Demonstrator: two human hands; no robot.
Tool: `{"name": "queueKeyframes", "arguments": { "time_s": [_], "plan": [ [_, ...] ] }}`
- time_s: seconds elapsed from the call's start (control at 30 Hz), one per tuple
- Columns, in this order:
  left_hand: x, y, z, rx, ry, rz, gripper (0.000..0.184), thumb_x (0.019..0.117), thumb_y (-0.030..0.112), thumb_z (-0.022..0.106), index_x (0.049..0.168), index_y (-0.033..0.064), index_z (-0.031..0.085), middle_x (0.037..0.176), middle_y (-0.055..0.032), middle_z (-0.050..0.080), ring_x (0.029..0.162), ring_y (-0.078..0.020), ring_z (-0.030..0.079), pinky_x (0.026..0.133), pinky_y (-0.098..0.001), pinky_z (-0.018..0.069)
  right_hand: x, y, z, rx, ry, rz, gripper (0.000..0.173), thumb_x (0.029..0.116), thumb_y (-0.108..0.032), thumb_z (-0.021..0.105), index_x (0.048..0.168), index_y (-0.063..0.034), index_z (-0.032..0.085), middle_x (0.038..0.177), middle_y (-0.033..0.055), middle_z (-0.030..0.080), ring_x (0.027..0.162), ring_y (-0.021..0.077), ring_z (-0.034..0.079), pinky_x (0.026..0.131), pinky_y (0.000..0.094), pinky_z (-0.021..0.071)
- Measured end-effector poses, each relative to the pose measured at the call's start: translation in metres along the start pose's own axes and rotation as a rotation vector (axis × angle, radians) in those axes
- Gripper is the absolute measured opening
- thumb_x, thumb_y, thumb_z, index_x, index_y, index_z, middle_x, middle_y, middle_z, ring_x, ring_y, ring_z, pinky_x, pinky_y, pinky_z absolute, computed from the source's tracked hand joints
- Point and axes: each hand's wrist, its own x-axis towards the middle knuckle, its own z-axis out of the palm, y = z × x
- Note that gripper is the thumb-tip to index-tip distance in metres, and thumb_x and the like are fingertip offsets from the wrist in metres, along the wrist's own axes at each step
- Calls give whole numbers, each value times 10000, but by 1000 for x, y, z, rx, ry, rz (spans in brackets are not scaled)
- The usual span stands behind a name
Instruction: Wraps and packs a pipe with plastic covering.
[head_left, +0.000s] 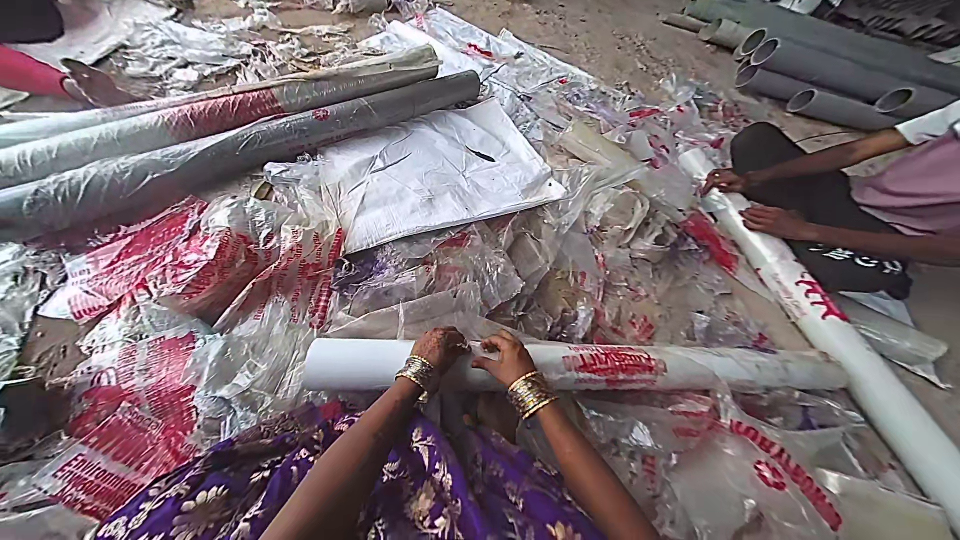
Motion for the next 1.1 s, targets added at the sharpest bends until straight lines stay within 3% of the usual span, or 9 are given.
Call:
{"name": "queueKeyframes", "arguments": {
  "time_s": [0.27,0.4,0.5,0.6,0.7,0.77,0.9,1.07,1.1],
  "plan": [
    [17,28,-7,48,0,-381,370,1052,329,549,1317,103,675,1351,-197,652,1314,-392,576,1073,-613,430,-7,-13,29,-107,160,-20,207,979,-50,613,1102,68,730,1173,253,691,1091,387,685,978,517,522],
    [43,7,-16,-259,246,-595,384,1084,247,481,1340,-1,624,1358,-240,631,1293,-370,602,1096,-545,460,-48,-10,34,31,-65,-363,176,957,-11,604,1005,101,730,1037,255,709,1009,360,697,958,453,535],
    [55,-5,-27,-538,405,-631,424,1114,243,434,1404,-44,548,1379,-270,599,1276,-364,604,1103,-499,454,-81,20,47,173,164,-496,103,859,23,662,866,82,747,876,220,730,842,329,726,816,419,583],
    [53,-8,-18,-716,517,-601,389,1118,211,426,1383,-46,550,1182,-245,647,1007,-316,644,919,-461,512,-97,50,26,230,428,-245,168,885,87,618,928,69,779,930,217,754,869,324,739,849,446,589],
    [43,-8,-16,-1089,677,-584,254,1133,205,369,1194,-6,496,779,-37,433,572,-121,410,535,-285,391,-113,69,3,277,555,-65,214,953,71,541,1009,92,746,920,207,740,831,281,717,837,420,577],
    [37,-4,-22,-1228,722,-571,194,1132,195,366,1043,45,452,666,19,363,470,-79,332,448,-236,326,-121,78,-5,276,646,-36,237,967,34,513,1033,91,733,812,167,705,733,233,672,757,396,555],
    [21,-1,-32,-1092,651,-504,303,1131,216,317,917,65,469,642,30,346,485,-86,330,474,-246,336,-159,93,-18,272,756,57,274,997,-28,482,1060,96,718,868,217,715,776,294,678,771,477,535],
    [-4,8,-58,-1191,638,-436,398,1120,384,314,1163,49,525,723,14,368,549,-114,361,537,-296,371,-228,128,-19,209,860,268,308,1027,-82,493,971,140,698,853,286,699,812,410,687,797,589,501],
    [-8,10,-62,-1286,658,-430,405,1108,445,311,1102,91,509,689,30,358,519,-105,353,510,-288,363,-243,134,-19,204,856,339,318,1041,-96,499,990,150,695,872,303,700,837,434,691,822,610,498]
  ]
}}
